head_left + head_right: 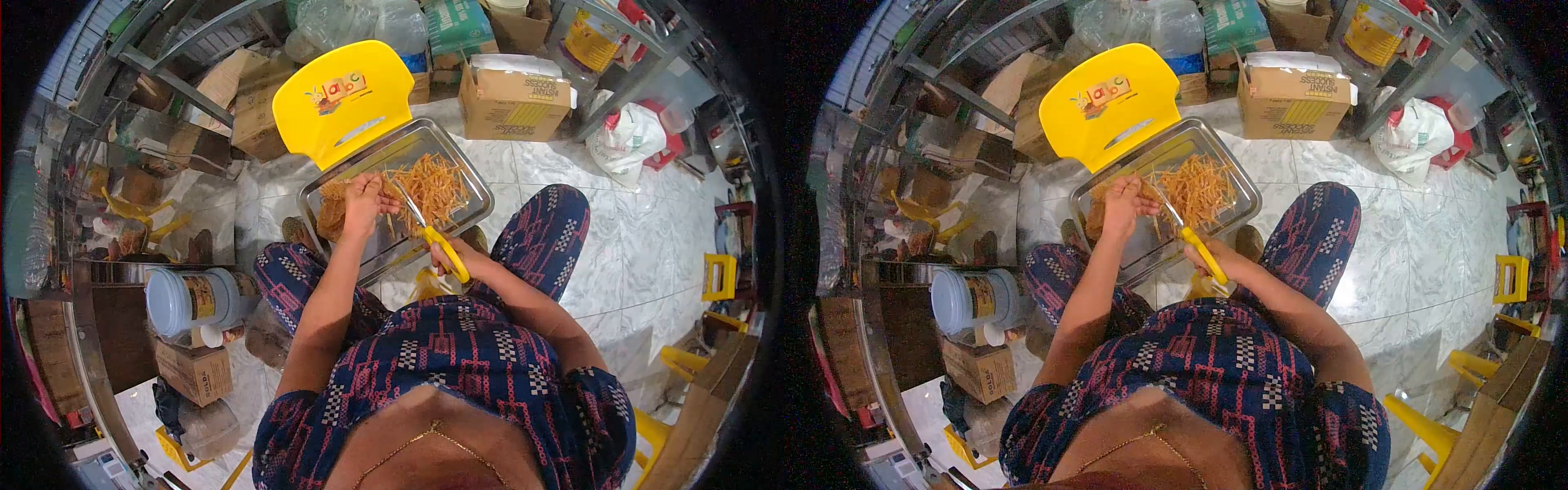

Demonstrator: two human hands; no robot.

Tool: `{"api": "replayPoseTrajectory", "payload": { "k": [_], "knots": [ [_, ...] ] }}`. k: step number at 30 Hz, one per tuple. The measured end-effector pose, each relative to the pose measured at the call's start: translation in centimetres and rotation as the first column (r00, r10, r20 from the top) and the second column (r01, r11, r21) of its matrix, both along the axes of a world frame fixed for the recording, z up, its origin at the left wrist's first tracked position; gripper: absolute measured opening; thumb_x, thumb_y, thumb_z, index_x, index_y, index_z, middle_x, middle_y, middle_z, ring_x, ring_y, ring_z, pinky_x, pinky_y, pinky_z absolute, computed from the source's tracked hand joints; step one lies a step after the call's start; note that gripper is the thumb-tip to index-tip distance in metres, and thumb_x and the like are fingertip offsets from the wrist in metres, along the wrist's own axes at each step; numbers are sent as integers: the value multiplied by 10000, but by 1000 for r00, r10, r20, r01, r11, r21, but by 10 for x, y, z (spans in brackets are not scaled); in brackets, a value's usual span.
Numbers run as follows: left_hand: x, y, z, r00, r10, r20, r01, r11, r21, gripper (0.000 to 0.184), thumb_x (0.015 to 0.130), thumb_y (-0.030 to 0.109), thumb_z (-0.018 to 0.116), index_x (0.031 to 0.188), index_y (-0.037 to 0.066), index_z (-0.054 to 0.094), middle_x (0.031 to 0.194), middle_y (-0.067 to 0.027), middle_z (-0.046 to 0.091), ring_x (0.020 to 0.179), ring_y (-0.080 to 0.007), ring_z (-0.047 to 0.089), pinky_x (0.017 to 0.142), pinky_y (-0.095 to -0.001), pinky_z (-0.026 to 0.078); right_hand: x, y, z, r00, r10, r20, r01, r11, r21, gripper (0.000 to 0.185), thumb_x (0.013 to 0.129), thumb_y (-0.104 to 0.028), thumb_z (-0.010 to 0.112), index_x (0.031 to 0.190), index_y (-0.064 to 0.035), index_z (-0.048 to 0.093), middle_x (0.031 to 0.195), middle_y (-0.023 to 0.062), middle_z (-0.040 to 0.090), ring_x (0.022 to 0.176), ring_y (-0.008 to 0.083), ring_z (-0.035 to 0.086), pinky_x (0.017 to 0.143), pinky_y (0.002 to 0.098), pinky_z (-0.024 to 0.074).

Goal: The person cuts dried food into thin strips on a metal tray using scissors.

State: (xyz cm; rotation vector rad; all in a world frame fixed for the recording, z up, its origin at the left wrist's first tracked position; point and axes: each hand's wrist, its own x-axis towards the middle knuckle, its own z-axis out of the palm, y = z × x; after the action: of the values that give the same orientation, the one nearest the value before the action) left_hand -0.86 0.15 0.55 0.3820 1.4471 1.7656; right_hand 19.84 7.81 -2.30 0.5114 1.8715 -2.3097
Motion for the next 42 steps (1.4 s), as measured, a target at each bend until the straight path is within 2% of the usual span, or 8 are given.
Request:
{"api": "replayPoseTrajectory", "payload": {
  "k": [12,15,20,26,32,36,38,42],
  "knots": [
    [0,0,-2,1000,-4,-14,4,1000,-14,212,855,196,476,932,-1,453,700,-101,516,519,-222,572,429,-305,501,1,-3,12,998,-47,29,48,998,-47,505,833,-413,471,1164,-48,362,661,-14,430,511,72,431,465,202,399],
    [2,1,2,1000,5,-26,-6,999,-50,197,859,193,470,918,7,449,674,-101,516,511,-222,574,426,-300,499,1,-3,3,998,-55,43,54,998,34,469,836,-400,472,1138,-54,378,631,-22,424,477,70,427,437,204,391],
    [2,2,1,1000,3,-20,-4,999,-54,184,863,197,459,888,16,441,644,-110,536,501,-221,577,419,-288,493,2,-1,15,993,-97,61,105,984,-146,348,820,-367,521,994,-72,462,585,-28,443,435,53,429,393,200,361],
    [1,1,0,1000,-24,-8,24,998,-56,191,862,206,458,887,17,452,645,-118,547,506,-216,577,429,-301,495,3,1,19,978,-143,152,144,990,0,284,790,-328,581,895,-70,527,575,-19,464,436,53,428,391,209,355],
    [2,1,2,1000,-24,-4,23,998,-60,192,882,193,413,907,7,450,645,-100,535,500,-192,572,422,-273,488,3,1,26,977,-171,130,158,982,104,324,779,-336,596,928,-56,530,622,6,491,470,58,440,419,211,362],
    [2,1,2,999,-36,11,37,997,-62,182,880,175,407,909,0,449,653,-108,542,509,-196,575,426,-275,489,4,2,10,985,-115,128,106,991,80,369,793,-371,564,960,-46,512,646,11,491,483,69,452,428,218,369],
    [2,1,1,997,-71,-33,68,993,-93,169,879,164,406,895,1,450,670,-115,550,515,-195,577,430,-276,491,5,0,-3,997,-73,11,72,994,84,413,809,-411,520,990,-42,484,645,7,482,485,77,455,428,217,376],
    [9,1,-10,987,-161,24,162,984,-73,143,864,148,424,892,12,457,691,-128,564,521,-217,590,444,-297,504,3,-1,0,995,-71,76,70,997,17,425,818,-432,489,998,-49,464,638,1,473,481,78,455,423,214,382]
  ]
}}
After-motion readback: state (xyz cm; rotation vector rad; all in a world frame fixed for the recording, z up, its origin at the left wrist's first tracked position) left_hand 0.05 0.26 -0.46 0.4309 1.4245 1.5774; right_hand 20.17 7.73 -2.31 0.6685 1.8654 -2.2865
